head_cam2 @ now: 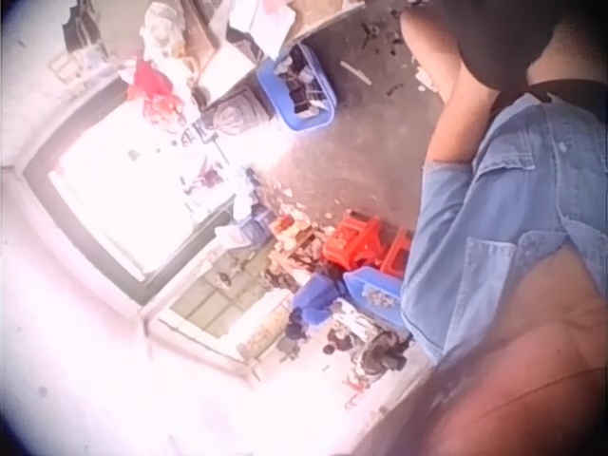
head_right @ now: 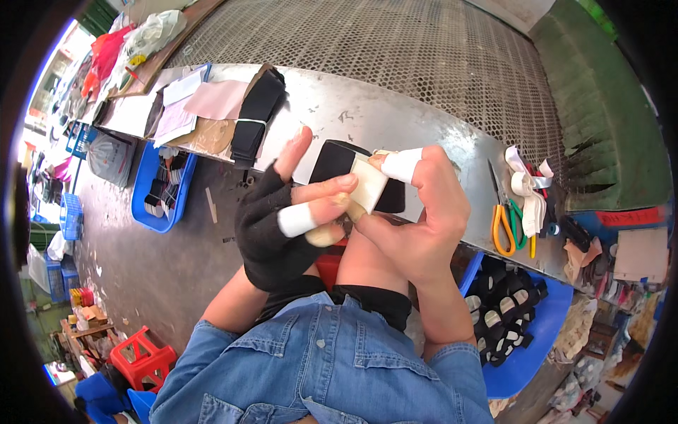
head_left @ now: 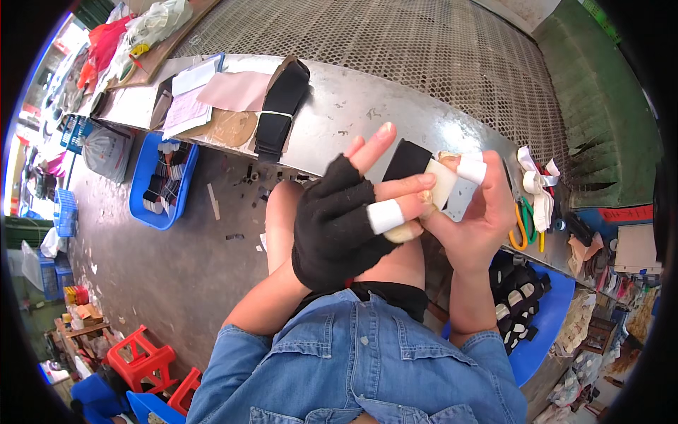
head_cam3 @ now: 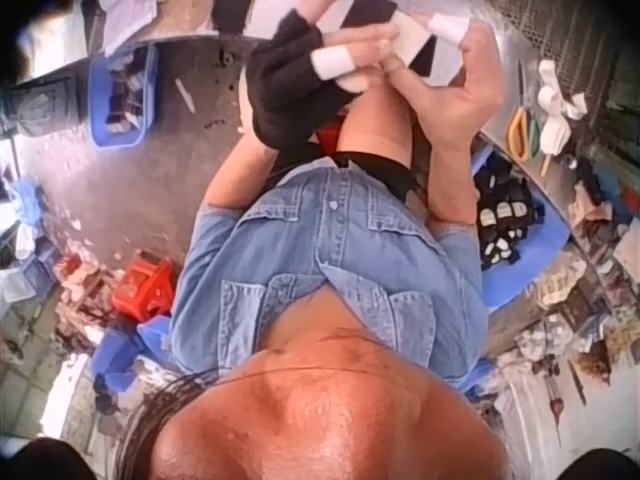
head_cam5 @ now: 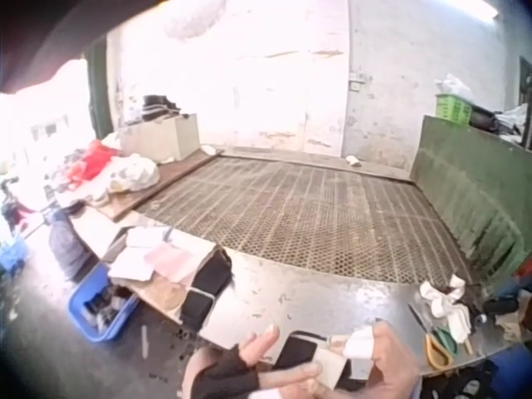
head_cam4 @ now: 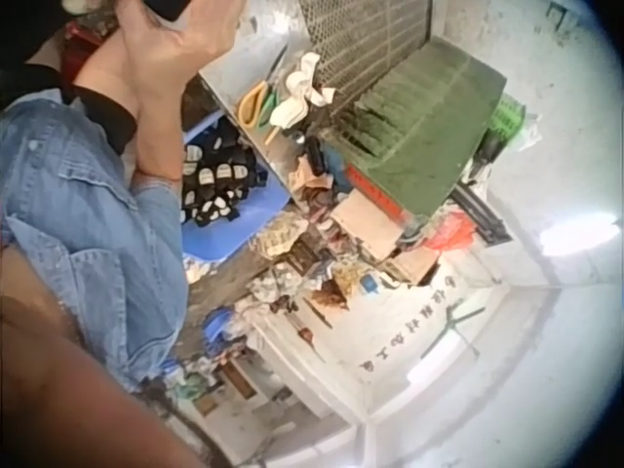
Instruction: The person is manually assembling shoe components by inserting foam pieces into outer fabric shells.
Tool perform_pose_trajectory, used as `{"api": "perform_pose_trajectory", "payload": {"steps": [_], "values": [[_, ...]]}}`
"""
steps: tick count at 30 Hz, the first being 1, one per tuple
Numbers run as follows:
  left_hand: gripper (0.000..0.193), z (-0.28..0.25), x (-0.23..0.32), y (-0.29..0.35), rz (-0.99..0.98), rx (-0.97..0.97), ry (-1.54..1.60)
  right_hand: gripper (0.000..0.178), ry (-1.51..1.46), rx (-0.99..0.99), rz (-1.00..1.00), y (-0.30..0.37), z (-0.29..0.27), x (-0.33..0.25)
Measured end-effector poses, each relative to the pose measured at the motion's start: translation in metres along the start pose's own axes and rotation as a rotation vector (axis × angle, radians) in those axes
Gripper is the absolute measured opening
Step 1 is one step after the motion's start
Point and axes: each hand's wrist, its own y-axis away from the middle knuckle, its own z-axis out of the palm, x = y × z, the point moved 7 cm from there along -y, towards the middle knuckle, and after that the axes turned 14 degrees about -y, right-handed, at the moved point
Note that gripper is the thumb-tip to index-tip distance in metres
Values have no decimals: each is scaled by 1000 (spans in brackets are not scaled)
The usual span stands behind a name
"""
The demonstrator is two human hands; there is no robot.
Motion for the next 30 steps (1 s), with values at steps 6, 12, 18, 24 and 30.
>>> {"api": "perform_pose_trajectory", "payload": {"steps": [6,12,18,24,30], "values": [[57,43,-35,26,-920,-454,1023,45,97,-118,-127,1,-6,-2],[59,36,-42,24,-829,-428,1009,85,75,-170,-156,15,-10,-4],[67,25,-47,24,-745,-343,1104,83,-777,33,751,46,-15,85],[67,18,-46,22,-754,-298,1021,43,-1224,50,979,61,2,91],[56,23,-46,24,-864,-435,967,33,-81,95,35,-3,-39,21]]}}
